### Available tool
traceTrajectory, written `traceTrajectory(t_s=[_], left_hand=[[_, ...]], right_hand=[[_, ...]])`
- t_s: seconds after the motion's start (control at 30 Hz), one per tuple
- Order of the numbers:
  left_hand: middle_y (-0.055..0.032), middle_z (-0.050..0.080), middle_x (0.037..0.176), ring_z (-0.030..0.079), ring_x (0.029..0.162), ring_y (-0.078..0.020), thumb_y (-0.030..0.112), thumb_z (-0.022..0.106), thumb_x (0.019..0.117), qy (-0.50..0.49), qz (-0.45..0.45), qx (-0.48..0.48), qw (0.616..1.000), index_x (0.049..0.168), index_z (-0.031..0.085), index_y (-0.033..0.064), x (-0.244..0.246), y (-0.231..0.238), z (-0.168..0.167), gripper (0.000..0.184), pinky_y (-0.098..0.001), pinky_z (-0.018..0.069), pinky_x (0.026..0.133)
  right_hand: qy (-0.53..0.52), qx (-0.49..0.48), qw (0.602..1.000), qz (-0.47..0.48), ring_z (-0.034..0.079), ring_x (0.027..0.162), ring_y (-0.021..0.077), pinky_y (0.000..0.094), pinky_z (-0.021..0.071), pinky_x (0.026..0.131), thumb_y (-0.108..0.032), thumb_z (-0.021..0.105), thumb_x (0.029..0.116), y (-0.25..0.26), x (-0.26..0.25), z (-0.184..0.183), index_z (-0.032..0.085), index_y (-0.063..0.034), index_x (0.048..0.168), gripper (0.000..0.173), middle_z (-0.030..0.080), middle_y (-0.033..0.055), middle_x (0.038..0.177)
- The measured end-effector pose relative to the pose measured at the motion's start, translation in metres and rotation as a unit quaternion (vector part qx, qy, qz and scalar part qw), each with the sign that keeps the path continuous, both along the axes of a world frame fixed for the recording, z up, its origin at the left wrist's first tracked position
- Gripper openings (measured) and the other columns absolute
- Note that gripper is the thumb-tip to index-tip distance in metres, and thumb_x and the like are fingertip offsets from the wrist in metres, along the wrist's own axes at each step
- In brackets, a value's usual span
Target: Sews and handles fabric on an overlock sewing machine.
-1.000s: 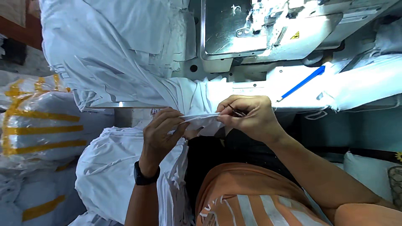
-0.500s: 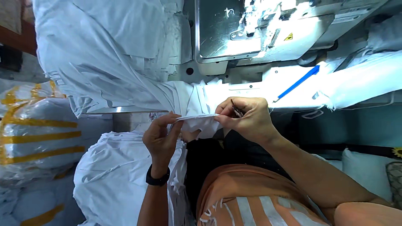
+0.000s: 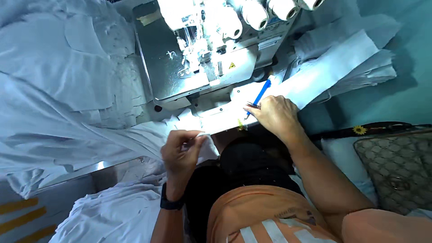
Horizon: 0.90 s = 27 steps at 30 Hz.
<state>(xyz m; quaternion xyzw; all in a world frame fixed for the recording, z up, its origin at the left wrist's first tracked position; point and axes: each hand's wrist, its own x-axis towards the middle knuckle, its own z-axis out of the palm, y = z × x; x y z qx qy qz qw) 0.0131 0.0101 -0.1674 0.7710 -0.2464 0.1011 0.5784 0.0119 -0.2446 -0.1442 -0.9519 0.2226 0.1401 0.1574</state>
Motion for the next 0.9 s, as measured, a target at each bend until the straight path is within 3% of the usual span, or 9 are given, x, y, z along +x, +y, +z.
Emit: traceTrajectory(t_s=[0.07, 0.13, 0.23, 0.37, 0.47, 0.57, 0.7, 0.8, 0.9], left_hand=[[-0.0046, 0.074, 0.090, 0.070, 0.080, -0.0054, -0.001, 0.075, 0.0869, -0.010, -0.012, 0.037, 0.999, 0.099, 0.061, -0.0006, 0.009, -0.017, -0.013, 0.018, -0.0236, 0.0596, 0.074], [-0.0111, 0.073, 0.090, 0.072, 0.081, -0.0104, -0.004, 0.075, 0.0860, 0.000, -0.019, 0.062, 0.998, 0.099, 0.061, -0.0055, 0.017, -0.029, -0.030, 0.019, -0.0265, 0.0606, 0.077], [-0.0098, 0.073, 0.089, 0.072, 0.081, -0.0104, -0.001, 0.076, 0.0863, 0.026, -0.005, 0.092, 0.995, 0.098, 0.061, -0.0013, 0.023, -0.035, -0.045, 0.019, -0.0251, 0.0604, 0.076], [-0.0078, 0.073, 0.087, 0.071, 0.077, -0.0099, 0.000, 0.076, 0.0861, 0.025, 0.005, 0.116, 0.993, 0.096, 0.061, 0.0019, 0.023, -0.036, -0.046, 0.018, -0.0250, 0.0596, 0.071], [-0.0076, 0.073, 0.087, 0.072, 0.077, -0.0112, 0.001, 0.076, 0.0863, 0.020, 0.011, 0.129, 0.991, 0.094, 0.062, 0.0028, 0.023, -0.036, -0.047, 0.017, -0.0267, 0.0603, 0.070], [-0.0072, 0.073, 0.087, 0.072, 0.077, -0.0128, 0.002, 0.075, 0.0860, 0.014, 0.023, 0.142, 0.989, 0.093, 0.062, 0.0039, 0.022, -0.038, -0.049, 0.015, -0.0290, 0.0605, 0.068], [-0.0058, 0.072, 0.084, 0.070, 0.073, -0.0121, 0.002, 0.074, 0.0845, 0.002, 0.034, 0.149, 0.988, 0.091, 0.062, 0.0059, 0.019, -0.040, -0.051, 0.014, -0.0283, 0.0580, 0.063], [-0.0052, 0.071, 0.083, 0.069, 0.071, -0.0118, 0.003, 0.075, 0.0835, 0.005, 0.039, 0.148, 0.988, 0.090, 0.061, 0.0065, 0.017, -0.040, -0.051, 0.015, -0.0280, 0.0570, 0.061], [-0.0053, 0.070, 0.082, 0.067, 0.070, -0.0117, 0.002, 0.075, 0.0828, 0.000, 0.043, 0.148, 0.988, 0.089, 0.061, 0.0065, 0.016, -0.041, -0.052, 0.016, -0.0270, 0.0562, 0.059]], right_hand=[[0.011, 0.038, 0.999, -0.022, 0.065, 0.083, 0.0452, 0.0602, 0.0448, 0.067, -0.049, 0.062, 0.1004, -0.002, 0.004, -0.005, 0.060, 0.0051, 0.074, 0.060, 0.063, 0.0260, 0.079], [-0.021, 0.080, 0.996, -0.024, 0.061, 0.074, 0.0394, 0.0572, 0.0420, 0.063, -0.039, 0.065, 0.0987, -0.002, 0.005, -0.012, 0.055, 0.0015, 0.068, 0.052, 0.059, 0.0209, 0.071], [-0.068, 0.131, 0.988, -0.049, 0.051, 0.059, 0.0262, 0.0483, 0.0357, 0.056, -0.026, 0.070, 0.0933, -0.004, 0.000, -0.016, 0.049, -0.0060, 0.059, 0.045, 0.050, 0.0099, 0.060], [-0.074, 0.210, 0.969, -0.106, 0.048, 0.052, 0.0174, 0.0426, 0.0361, 0.053, -0.019, 0.074, 0.0855, -0.012, -0.007, -0.021, 0.051, -0.0102, 0.060, 0.035, 0.050, 0.0031, 0.056], [-0.123, 0.358, 0.917, -0.130, 0.042, 0.039, 0.0052, 0.0232, 0.0324, 0.037, -0.011, 0.074, 0.0837, -0.011, -0.025, -0.029, 0.054, -0.0154, 0.065, 0.028, 0.052, -0.0037, 0.051], [-0.244, 0.508, 0.820, -0.095, 0.053, 0.046, 0.0002, 0.0178, 0.0459, 0.043, -0.005, 0.071, 0.0877, 0.018, -0.033, -0.038, 0.066, -0.0143, 0.081, 0.013, 0.066, -0.0075, 0.062], [-0.434, 0.494, 0.753, -0.020, 0.058, 0.056, -0.0033, 0.0150, 0.0504, 0.051, -0.003, 0.069, 0.0892, 0.053, -0.025, -0.066, 0.070, -0.0096, 0.090, 0.007, 0.069, -0.0086, 0.075], [-0.491, 0.473, 0.732, 0.010, 0.059, 0.061, -0.0027, 0.0146, 0.0512, 0.054, -0.002, 0.067, 0.0916, 0.065, -0.015, -0.080, 0.069, -0.0062, 0.095, 0.006, 0.069, -0.0055, 0.081], [-0.488, 0.465, 0.739, 0.004, 0.060, 0.062, -0.0020, 0.0146, 0.0520, 0.055, -0.001, 0.067, 0.0910, 0.072, -0.014, -0.083, 0.068, -0.0034, 0.095, 0.005, 0.068, -0.0030, 0.083]])
